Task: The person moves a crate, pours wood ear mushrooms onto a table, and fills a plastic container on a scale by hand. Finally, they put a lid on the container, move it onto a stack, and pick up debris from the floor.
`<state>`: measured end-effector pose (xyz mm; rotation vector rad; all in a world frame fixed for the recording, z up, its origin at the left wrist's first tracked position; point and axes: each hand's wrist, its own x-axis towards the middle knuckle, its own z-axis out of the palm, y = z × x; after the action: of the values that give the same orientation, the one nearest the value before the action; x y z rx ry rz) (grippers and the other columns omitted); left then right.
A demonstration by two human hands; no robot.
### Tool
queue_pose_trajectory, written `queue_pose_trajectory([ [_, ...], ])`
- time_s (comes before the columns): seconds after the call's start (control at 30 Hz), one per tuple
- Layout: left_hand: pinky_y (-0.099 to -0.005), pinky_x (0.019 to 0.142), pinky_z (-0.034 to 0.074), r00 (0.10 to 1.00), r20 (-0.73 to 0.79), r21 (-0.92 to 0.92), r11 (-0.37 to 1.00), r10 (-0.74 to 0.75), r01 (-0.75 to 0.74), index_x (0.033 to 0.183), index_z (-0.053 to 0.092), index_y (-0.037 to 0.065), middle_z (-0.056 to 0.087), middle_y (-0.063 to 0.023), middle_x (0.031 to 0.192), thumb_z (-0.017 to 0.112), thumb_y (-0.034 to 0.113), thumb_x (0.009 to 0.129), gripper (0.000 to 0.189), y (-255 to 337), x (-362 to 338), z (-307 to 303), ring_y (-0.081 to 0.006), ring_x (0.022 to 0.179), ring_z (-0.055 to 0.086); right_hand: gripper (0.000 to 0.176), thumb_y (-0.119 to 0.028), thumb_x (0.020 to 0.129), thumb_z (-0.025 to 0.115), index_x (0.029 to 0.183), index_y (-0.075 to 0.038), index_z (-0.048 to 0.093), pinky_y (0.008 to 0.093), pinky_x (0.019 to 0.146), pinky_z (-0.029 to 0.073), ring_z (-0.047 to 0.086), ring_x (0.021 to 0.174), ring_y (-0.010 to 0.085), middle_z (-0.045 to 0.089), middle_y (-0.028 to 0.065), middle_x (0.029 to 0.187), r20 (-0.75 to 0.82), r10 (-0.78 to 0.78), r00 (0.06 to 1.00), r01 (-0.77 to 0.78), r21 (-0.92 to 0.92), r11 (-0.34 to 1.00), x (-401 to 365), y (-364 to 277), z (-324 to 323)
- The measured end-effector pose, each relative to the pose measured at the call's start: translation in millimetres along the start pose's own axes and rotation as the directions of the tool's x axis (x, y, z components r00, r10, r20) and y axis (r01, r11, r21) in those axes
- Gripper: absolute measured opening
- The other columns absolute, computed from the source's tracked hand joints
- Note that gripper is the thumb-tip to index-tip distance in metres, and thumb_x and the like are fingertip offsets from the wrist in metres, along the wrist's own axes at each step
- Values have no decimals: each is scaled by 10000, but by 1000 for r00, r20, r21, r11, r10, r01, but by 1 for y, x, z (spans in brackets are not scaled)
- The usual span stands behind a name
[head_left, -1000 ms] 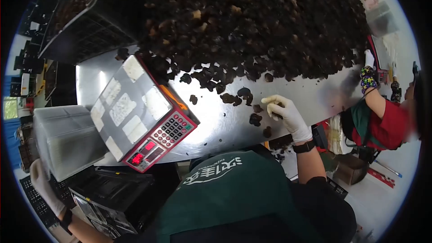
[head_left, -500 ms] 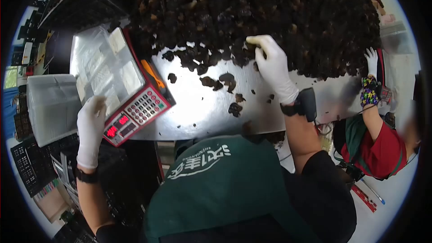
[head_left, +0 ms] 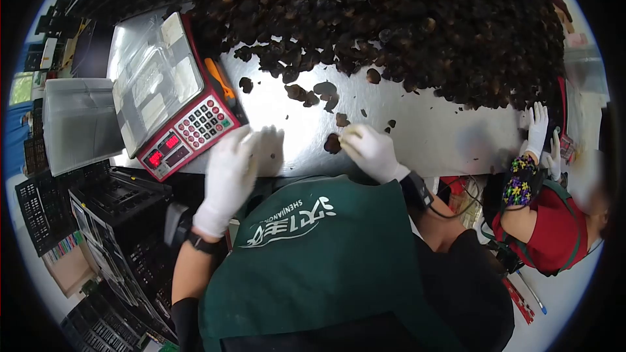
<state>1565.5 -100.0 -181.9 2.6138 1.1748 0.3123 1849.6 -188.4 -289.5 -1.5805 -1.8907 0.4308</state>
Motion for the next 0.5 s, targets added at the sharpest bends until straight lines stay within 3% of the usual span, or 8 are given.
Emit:
queue_pose_trajectory([
  [0.1,-423,958,455,1000,27,-137,990,15,-12,1250,566,73,560,-166,1217,645,-1,792,470,6,20,39,-351,1111,552,263,-208,797,740,1026,-106,660,321,700,546,654,927,232,628,48,1069,-137,86,987,-81,43,996,27,10,-3],
  [0.2,-429,980,442,995,-88,-166,985,-50,35,1293,547,89,529,-179,1257,648,29,804,502,12,57,71,-355,1141,532,330,-253,776,758,1060,-115,662,333,763,526,624,995,242,618,51,1128,-242,192,951,-190,33,981,63,10,-6],
  [0.27,-430,1008,425,993,-120,-111,993,23,-37,1331,525,101,502,-195,1276,664,67,808,542,17,79,83,-361,1167,515,367,-281,763,765,1079,-124,664,344,807,505,590,1036,250,612,46,1136,-172,42,984,-61,-103,993,85,5,-2],
  [0.33,-418,960,439,988,-149,-180,982,35,-62,1156,616,84,566,-147,1165,671,54,797,365,11,86,101,-338,1090,543,327,-285,776,743,1052,-127,668,358,854,472,534,1080,258,609,30,1132,-49,-96,994,81,-249,965,92,4,9],
  [0.4,-410,916,453,995,-97,-312,948,23,-53,1042,650,74,596,-118,1096,669,40,794,250,-5,85,115,-322,1037,558,251,-237,791,729,1002,-116,669,353,832,482,554,1045,246,615,30,1123,-45,-82,996,76,-121,990,86,17,25],
  [0.43,-397,860,463,977,-209,-370,928,-30,-51,921,651,65,619,-88,1012,655,16,793,137,-6,82,117,-306,972,566,188,-157,788,722,959,-103,666,342,798,504,595,990,232,638,31,1066,-79,-69,994,64,-58,996,83,19,24],
  [0.5,-387,821,486,959,-266,-410,912,-103,-15,912,631,44,617,-114,971,640,-27,779,151,-13,74,114,-312,936,590,197,-120,774,728,960,-96,667,336,773,517,619,945,227,648,34,1011,-182,-13,983,16,14,1000,75,20,18],
])
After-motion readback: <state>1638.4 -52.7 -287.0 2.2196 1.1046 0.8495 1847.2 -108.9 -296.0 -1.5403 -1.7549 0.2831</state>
